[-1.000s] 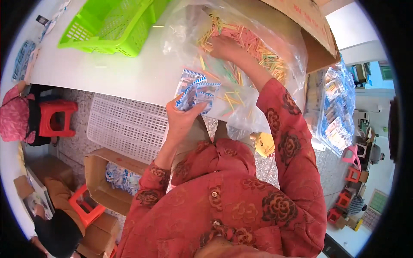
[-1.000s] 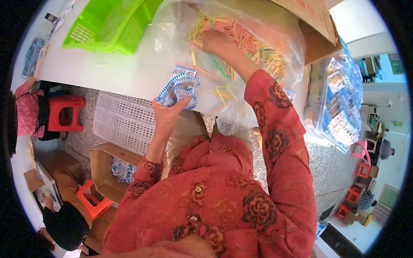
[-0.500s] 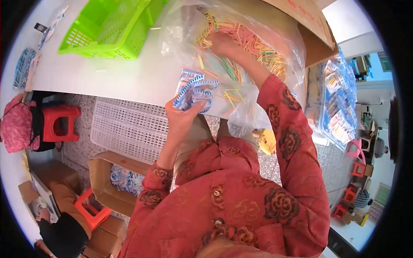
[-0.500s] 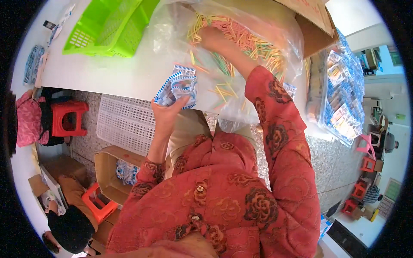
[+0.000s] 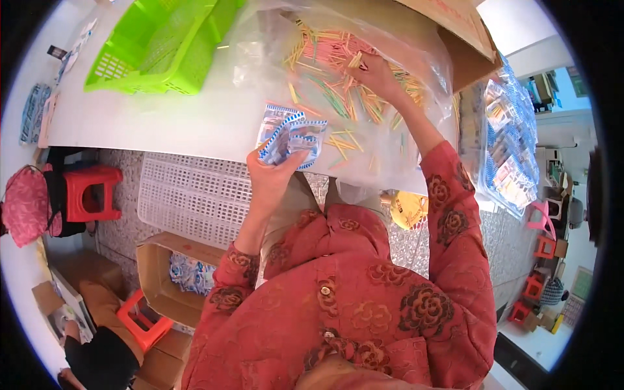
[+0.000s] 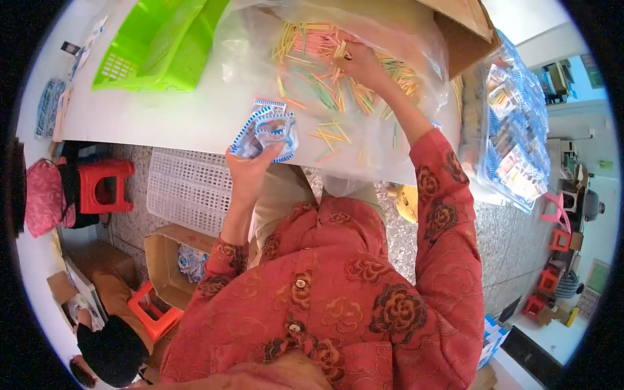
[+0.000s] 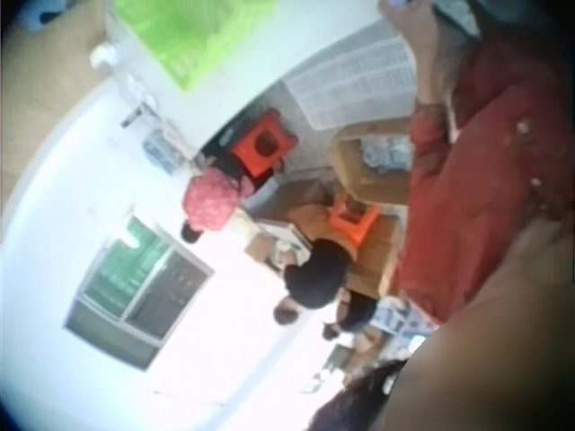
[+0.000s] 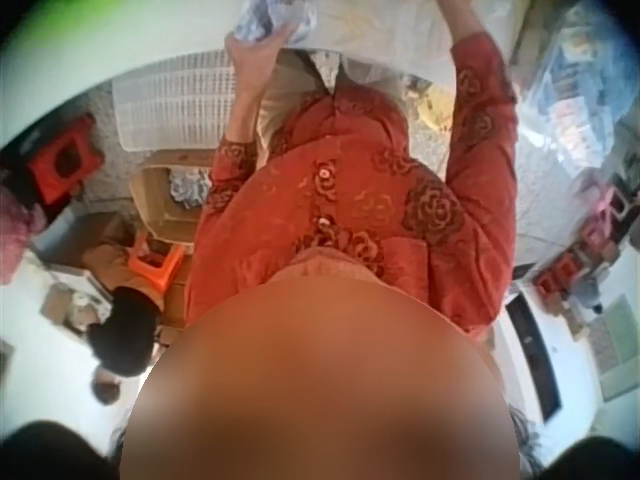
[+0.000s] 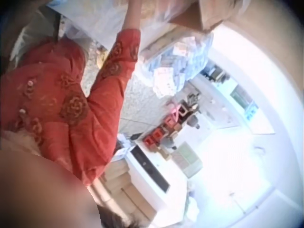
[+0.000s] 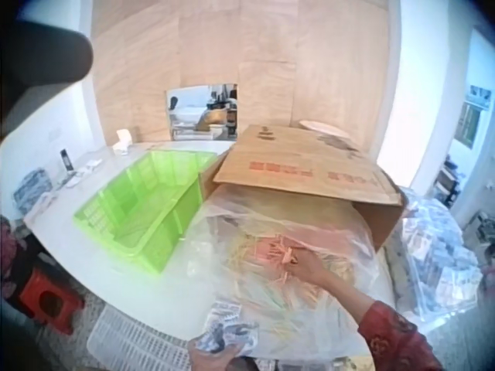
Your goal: Packaging small colorful sticks into plastic bags.
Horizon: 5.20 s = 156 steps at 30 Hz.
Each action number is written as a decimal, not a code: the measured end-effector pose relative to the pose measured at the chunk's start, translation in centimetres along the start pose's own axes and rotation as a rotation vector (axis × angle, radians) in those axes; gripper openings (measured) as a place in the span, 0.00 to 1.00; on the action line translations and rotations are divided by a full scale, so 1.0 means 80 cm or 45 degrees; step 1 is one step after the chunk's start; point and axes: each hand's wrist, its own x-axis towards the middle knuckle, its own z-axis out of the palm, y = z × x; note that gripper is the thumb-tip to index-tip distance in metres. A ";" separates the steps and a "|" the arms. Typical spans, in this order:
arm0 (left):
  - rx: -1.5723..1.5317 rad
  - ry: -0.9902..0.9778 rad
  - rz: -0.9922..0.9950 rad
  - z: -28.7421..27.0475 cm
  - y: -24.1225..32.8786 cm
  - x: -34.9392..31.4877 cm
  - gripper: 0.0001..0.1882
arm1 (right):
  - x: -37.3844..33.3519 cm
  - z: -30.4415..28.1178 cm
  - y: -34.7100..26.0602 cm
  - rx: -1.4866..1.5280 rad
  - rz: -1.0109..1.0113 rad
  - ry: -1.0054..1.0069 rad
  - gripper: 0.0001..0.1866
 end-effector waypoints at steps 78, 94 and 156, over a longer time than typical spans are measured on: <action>0.234 -0.126 0.100 0.084 -0.031 0.050 0.10 | -0.112 -0.053 -0.147 0.188 -0.208 0.225 0.14; 0.088 -0.190 0.078 0.085 -0.026 0.060 0.16 | -0.097 -0.053 -0.140 0.046 -0.226 0.211 0.18; 0.145 -0.207 0.078 0.076 -0.038 0.067 0.12 | -0.087 -0.074 -0.151 0.862 -0.047 0.337 0.04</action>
